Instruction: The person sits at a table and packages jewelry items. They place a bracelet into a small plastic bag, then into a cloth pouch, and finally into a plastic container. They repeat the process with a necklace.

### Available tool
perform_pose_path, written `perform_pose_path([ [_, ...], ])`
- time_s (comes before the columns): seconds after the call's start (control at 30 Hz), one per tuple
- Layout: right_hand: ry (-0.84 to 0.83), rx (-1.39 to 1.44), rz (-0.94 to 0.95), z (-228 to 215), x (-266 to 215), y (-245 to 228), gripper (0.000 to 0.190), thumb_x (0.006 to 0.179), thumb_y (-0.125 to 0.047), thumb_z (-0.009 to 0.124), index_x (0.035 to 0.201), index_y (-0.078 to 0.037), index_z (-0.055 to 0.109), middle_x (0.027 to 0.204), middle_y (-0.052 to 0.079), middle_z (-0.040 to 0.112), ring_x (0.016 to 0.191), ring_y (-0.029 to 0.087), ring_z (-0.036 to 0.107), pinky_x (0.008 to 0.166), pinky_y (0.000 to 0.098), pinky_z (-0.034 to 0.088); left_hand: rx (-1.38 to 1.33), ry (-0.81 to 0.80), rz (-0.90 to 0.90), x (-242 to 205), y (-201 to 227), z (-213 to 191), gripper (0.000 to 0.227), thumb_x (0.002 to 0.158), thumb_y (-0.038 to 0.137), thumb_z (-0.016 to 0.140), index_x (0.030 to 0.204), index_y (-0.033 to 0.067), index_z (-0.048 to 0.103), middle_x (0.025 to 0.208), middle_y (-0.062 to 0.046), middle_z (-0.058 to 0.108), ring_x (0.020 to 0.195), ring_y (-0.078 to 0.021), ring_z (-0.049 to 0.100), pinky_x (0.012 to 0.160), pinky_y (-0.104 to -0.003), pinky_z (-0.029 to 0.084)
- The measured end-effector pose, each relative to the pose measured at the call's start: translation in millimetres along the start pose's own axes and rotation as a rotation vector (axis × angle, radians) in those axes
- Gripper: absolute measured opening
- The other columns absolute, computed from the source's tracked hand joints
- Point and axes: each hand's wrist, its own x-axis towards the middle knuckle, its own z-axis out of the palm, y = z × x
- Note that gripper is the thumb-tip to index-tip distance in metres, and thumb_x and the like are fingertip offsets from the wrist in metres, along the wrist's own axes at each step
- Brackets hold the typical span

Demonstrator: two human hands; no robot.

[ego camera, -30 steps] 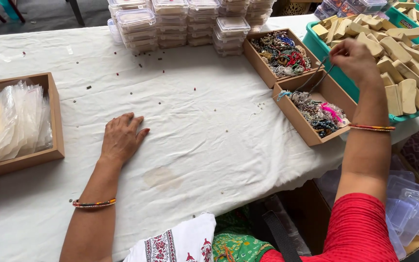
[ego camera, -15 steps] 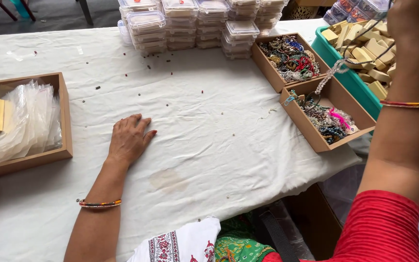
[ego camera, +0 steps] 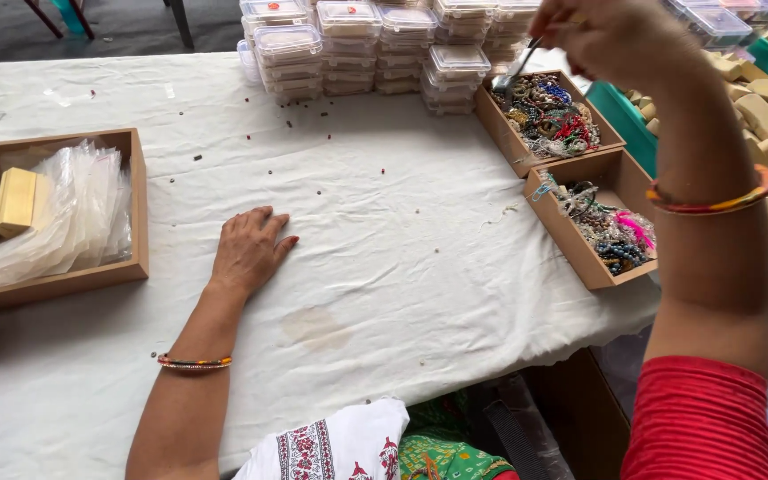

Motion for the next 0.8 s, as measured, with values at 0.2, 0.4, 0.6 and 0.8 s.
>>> perform_pose_path([
  [0.2,-0.188,0.884,0.021,30.0,35.9,-143.6,0.027,0.101,-0.013,0.062,0.125,-0.003,0.057,0.115,0.015,0.063,0.095,0.022,0.068,0.08,0.0352,0.064,-0.282,0.111,-0.044,-1.8,-4.0,-9.5,0.07,0.098,0.061,0.05,0.151,0.015,0.05,0.136,-0.011,0.06,0.121,-0.0264,0.058,0.109,-0.045,0.044],
  [0.4,-0.456,0.562,-0.173,82.6,22.7,-192.1,0.052,0.094,-0.032,0.068,0.139,-0.011,0.052,0.138,0.012,0.057,0.122,0.026,0.06,0.101,0.0399,0.053,-0.552,0.234,-0.083,-3.0,-8.7,-4.3,0.066,0.104,0.06,0.044,0.149,0.0119,0.052,0.126,-0.012,0.063,0.113,-0.0287,0.062,0.096,-0.046,0.05],
  [0.6,-0.582,0.469,-0.192,172.9,9.9,-226.0,0.053,0.094,-0.034,0.068,0.14,-0.012,0.054,0.137,0.01,0.064,0.127,0.028,0.06,0.105,0.0458,0.051,-0.132,0.176,0.091,-0.2,4.0,-0.9,0.032,0.091,0.031,0.073,0.12,0.0187,0.068,0.107,-0.003,0.071,0.098,-0.0223,0.069,0.091,-0.039,0.056],
  [0.8,-0.287,1.224,-0.322,222.7,34.4,-290.3,0.051,0.087,-0.021,0.076,0.131,-0.004,0.058,0.124,0.013,0.07,0.118,0.027,0.064,0.098,0.0411,0.055,-0.734,0.43,0.155,1.2,12.1,-13.5,0.045,0.09,0.015,0.076,0.131,0.0115,0.06,0.099,-0.003,0.073,0.086,-0.0188,0.074,0.076,-0.031,0.062],
])
